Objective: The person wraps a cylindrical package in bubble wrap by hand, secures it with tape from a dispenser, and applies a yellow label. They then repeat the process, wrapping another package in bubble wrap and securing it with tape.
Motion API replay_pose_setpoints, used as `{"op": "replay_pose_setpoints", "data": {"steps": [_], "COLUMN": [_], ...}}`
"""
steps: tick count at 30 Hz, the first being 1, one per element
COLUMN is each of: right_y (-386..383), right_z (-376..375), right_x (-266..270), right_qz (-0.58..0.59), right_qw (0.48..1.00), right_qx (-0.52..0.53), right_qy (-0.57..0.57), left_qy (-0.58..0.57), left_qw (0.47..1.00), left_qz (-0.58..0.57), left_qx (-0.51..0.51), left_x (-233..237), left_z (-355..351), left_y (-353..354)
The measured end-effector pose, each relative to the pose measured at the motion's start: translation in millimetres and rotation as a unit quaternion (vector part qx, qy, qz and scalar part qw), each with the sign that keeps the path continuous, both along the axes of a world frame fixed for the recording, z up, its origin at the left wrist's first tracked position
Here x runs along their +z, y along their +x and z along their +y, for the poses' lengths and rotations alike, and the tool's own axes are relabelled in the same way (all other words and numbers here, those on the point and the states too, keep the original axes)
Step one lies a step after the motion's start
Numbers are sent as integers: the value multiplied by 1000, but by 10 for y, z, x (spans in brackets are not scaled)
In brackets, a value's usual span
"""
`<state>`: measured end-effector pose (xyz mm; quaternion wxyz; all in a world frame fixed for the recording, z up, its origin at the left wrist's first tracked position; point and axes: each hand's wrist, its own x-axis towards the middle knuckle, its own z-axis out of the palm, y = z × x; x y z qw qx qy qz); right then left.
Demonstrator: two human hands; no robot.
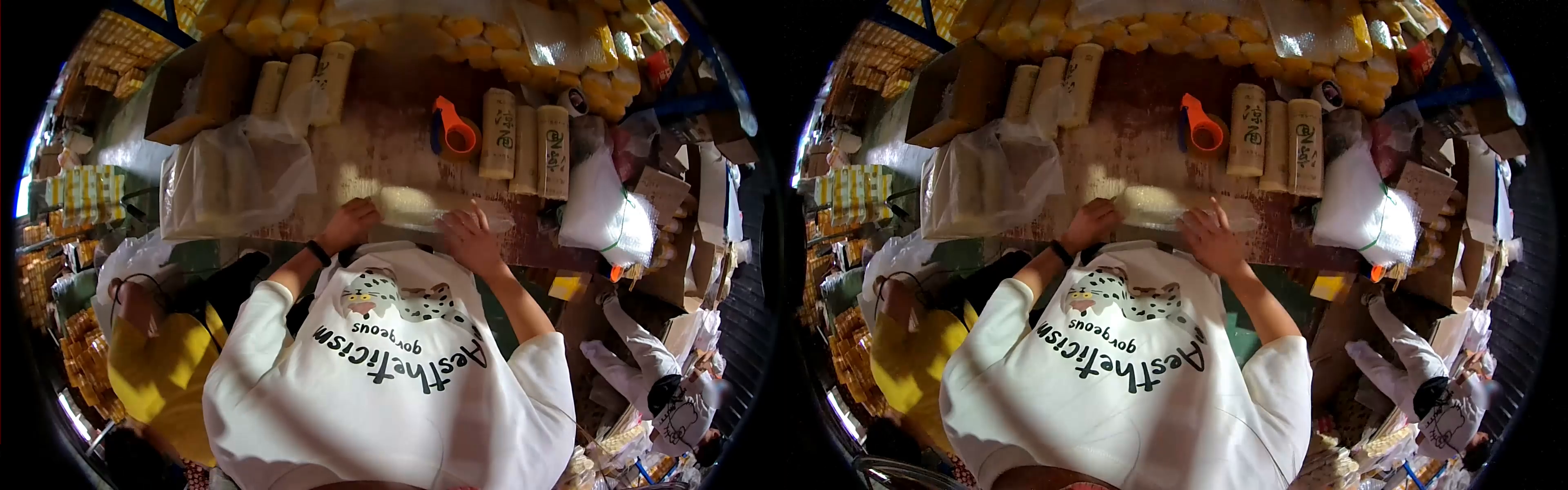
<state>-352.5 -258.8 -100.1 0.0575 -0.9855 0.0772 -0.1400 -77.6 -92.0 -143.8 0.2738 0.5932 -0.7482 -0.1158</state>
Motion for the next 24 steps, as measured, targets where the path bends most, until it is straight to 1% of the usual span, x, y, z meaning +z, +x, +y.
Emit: {"op": "replay_pose_setpoints", "data": {"steps": [1,3,4,5,7,8,11,13,14,16,17,18,19,20,21,22,23,24], "right_y": [7,-47,-52,-85,-86,-90,-121,-174,-198,-227,-281,-310,-338,-322,-333,-333,-322,-321], "right_z": [-1,-95,-134,-168,-219,-221,-204,-191,-174,-128,-125,-122,-125,-144,-153,-134,-154,-201], "right_x": [-118,-434,-466,-485,-335,-300,-283,-384,-433,-443,-632,-676,-713,-893,-804,-657,-766,-616], "right_qz": [1,-13,-19,-3,29,36,57,73,74,80,-47,-7,32,62,127,102,34,73], "right_qw": [1000,1000,1000,999,995,994,991,991,989,983,991,991,990,982,963,962,972,972], "right_qx": [21,6,-1,8,26,26,17,0,-7,-46,-25,-18,-10,-22,-28,-47,-4,21], "right_qy": [-17,1,10,38,94,103,117,110,130,158,125,131,137,178,234,248,231,224], "left_qy": [-5,-8,-6,-5,-1,1,41,26,15,117,173,176,235,73,175,212,215,193], "left_qw": [1000,1000,1000,1000,1000,999,997,994,992,984,970,979,966,994,983,972,972,974], "left_qz": [-1,-1,0,1,-30,-46,-57,-104,-126,-117,-155,-90,-94,67,36,95,96,115], "left_qx": [5,12,14,15,0,-9,20,2,-11,-60,-69,-58,-54,-45,-28,23,12,18], "left_x": [22,38,30,19,43,58,289,125,17,-139,-183,-278,83,-119,137,-119,-176,-217], "left_z": [-14,6,19,25,18,14,-57,-94,-148,-175,-219,-171,-218,-142,-231,-181,-192,-236], "left_y": [-16,-35,-41,-47,-58,-62,-221,-275,-313,-280,-284,-247,-241,-147,-224,-171,-115,-124]}}
